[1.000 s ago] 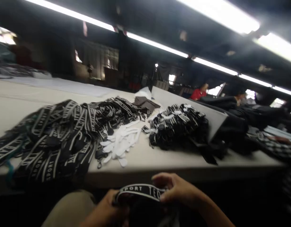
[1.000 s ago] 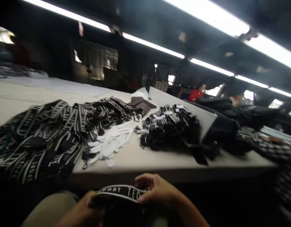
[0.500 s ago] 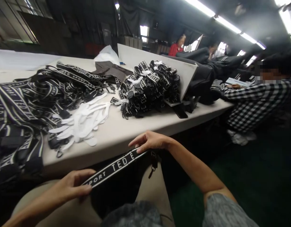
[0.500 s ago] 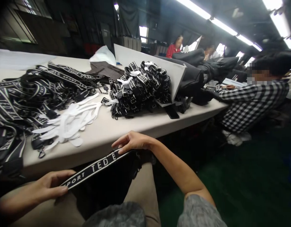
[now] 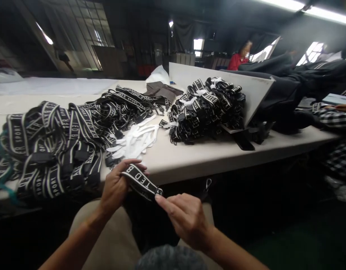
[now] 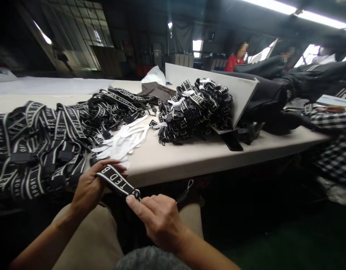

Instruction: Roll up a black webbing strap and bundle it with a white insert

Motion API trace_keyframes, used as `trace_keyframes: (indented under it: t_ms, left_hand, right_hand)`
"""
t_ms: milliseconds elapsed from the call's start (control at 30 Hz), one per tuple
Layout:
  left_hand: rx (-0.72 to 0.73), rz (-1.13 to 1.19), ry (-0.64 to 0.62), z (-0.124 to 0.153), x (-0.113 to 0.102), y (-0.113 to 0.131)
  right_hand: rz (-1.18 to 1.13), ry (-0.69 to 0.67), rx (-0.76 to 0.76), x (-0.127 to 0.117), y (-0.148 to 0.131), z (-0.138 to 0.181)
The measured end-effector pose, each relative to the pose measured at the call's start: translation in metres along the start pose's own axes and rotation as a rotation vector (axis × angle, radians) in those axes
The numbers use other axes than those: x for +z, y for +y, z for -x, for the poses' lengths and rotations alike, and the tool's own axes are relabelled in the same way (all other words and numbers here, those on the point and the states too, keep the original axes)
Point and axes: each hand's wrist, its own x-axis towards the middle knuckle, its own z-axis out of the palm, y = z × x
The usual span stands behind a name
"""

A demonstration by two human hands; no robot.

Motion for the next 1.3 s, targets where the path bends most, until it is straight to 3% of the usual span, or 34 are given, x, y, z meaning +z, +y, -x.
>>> trace_keyframes:
  t_ms: [67,133,233,333,433,533,633,733,800,1067,1233,1300]
  left_hand:
    - [-0.002,0.116,-0.051,-0.003,0.007,0.024]
    - [0.112,0.053,-0.128,-0.005,0.014,0.045]
    - [0.274,-0.062,-0.236,-0.009,0.026,0.068]
    - [0.371,-0.124,-0.299,-0.015,0.034,0.085]
    - [0.434,-0.194,-0.304,-0.025,0.036,0.100]
    - [0.425,-0.167,-0.255,-0.032,0.033,0.113]
    - [0.416,-0.117,-0.218,-0.036,0.034,0.120]
    - [0.364,-0.048,-0.240,-0.038,0.040,0.122]
    - [0.334,-0.004,-0.245,-0.038,0.045,0.123]
    - [0.187,0.111,-0.244,-0.041,0.049,0.143]
    - [0.240,0.106,-0.151,-0.046,0.040,0.161]
    - [0.278,0.088,-0.091,-0.048,0.037,0.165]
  right_hand:
    - [-0.153,0.130,0.230,0.027,0.003,0.009]
    - [-0.378,0.193,0.506,0.044,0.011,0.007]
    - [-0.767,0.068,0.737,0.046,0.024,-0.013]
    - [-1.131,-0.091,0.729,0.030,0.033,-0.030]
    - [-1.375,-0.136,0.672,0.017,0.039,-0.034]
    - [-1.314,-0.112,0.721,0.016,0.046,-0.028]
    - [-1.168,0.055,0.774,0.025,0.051,-0.022]
    - [-1.040,0.194,0.674,0.039,0.055,-0.019]
    - [-1.028,0.191,0.597,0.047,0.058,-0.020]
    - [-1.288,-0.016,0.534,0.057,0.074,-0.040]
    - [-1.424,-0.277,0.593,0.056,0.081,-0.044]
    - [-1.499,-0.322,0.598,0.059,0.081,-0.040]
